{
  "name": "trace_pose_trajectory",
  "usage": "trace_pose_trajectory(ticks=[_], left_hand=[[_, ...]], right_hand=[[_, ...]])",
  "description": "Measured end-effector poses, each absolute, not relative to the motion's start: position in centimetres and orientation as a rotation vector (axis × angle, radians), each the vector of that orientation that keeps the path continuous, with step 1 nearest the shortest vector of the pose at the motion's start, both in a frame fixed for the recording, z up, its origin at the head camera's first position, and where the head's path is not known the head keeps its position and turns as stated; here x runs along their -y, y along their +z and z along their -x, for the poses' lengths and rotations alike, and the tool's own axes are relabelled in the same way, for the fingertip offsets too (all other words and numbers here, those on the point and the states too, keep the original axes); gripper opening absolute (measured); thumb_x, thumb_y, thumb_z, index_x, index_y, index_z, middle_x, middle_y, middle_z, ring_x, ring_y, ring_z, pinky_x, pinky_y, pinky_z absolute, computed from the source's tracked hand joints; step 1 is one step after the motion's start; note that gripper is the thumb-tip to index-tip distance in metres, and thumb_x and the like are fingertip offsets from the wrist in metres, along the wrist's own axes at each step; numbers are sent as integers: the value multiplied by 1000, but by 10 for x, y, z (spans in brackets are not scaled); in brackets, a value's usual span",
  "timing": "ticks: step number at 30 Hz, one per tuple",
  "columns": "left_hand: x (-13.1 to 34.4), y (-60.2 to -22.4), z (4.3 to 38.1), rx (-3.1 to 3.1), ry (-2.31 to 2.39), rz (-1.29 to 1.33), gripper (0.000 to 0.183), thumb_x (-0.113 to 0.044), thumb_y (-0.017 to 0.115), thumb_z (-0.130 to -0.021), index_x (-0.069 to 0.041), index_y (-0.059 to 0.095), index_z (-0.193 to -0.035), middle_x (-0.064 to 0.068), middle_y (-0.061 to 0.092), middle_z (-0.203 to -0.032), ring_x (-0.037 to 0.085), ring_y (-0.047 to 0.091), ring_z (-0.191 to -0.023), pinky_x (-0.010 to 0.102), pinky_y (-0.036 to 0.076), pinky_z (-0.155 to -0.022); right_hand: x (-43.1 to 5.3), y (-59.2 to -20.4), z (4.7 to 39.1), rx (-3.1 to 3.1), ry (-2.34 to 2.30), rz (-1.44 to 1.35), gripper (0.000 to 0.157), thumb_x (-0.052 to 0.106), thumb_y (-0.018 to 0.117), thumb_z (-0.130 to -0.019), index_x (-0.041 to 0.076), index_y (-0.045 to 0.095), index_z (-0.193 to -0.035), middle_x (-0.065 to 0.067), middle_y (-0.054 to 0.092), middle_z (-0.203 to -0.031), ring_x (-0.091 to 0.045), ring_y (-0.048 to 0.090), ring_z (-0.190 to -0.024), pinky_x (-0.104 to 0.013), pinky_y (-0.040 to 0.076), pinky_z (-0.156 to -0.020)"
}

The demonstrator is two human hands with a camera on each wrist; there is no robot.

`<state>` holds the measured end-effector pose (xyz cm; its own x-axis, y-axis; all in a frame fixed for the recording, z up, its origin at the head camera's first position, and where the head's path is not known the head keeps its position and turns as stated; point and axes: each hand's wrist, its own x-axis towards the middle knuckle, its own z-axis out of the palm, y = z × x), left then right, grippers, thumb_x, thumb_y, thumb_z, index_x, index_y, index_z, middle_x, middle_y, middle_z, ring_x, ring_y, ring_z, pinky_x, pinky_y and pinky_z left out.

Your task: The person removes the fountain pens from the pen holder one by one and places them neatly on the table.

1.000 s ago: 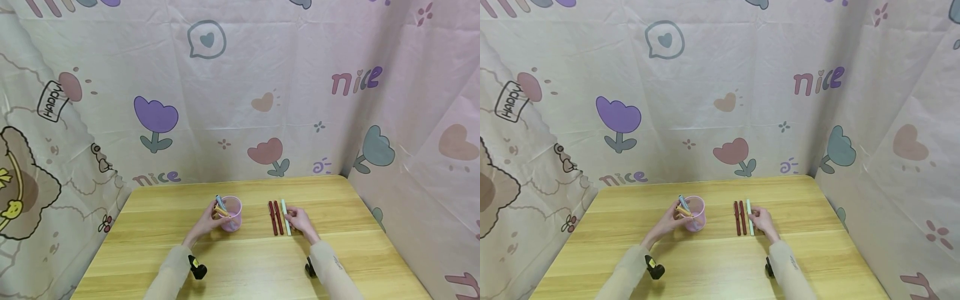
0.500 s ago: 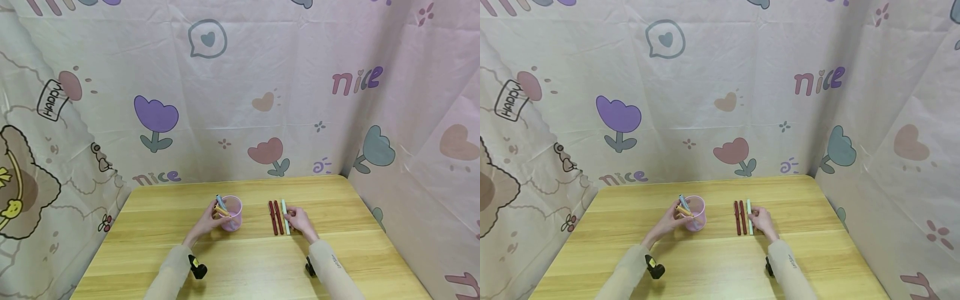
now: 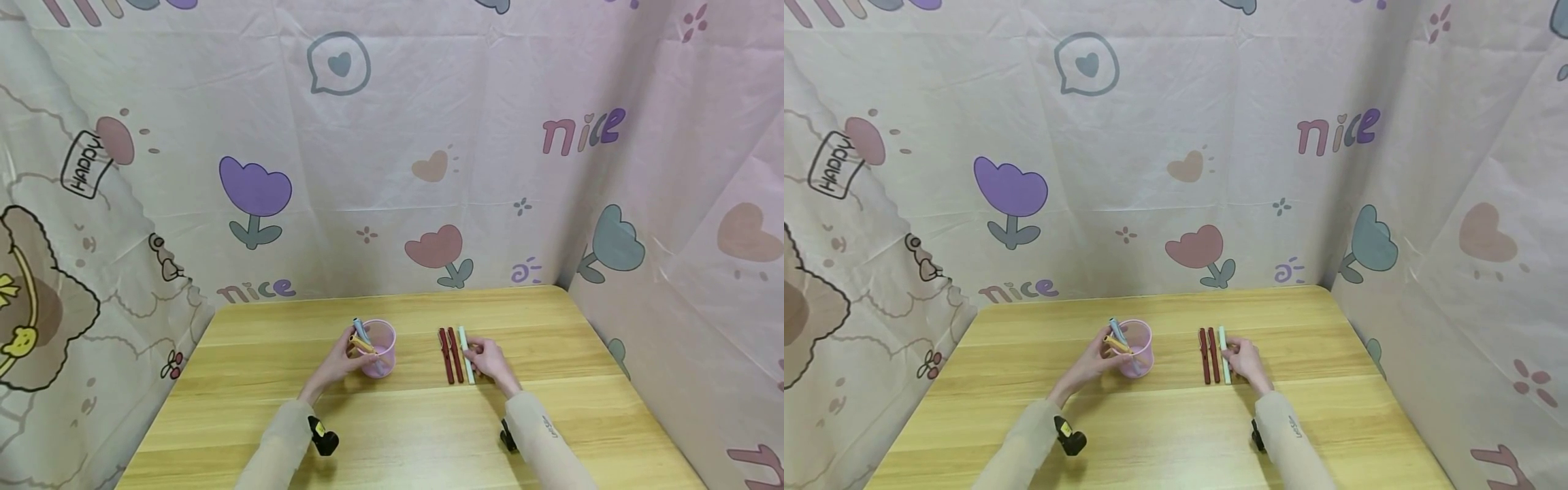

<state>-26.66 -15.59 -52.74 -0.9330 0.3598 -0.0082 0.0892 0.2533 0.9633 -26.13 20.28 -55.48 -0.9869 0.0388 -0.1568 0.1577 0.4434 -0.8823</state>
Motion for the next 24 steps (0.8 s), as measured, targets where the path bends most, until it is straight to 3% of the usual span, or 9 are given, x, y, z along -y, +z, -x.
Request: trace_pose_trajectory(ticks=[24], left_hand=[[156, -527, 265, -2291, 1738, -412, 89, -20, 75, -91, -13, 20, -160, 25, 12, -167, 54, 21, -150, 68, 23, -121]], right_hand=[[-203, -555, 263, -2618, -1546, -146, 41, 4, 62, -97, -4, 57, -137, -9, 62, -72, -11, 52, -52, -21, 45, -44]])
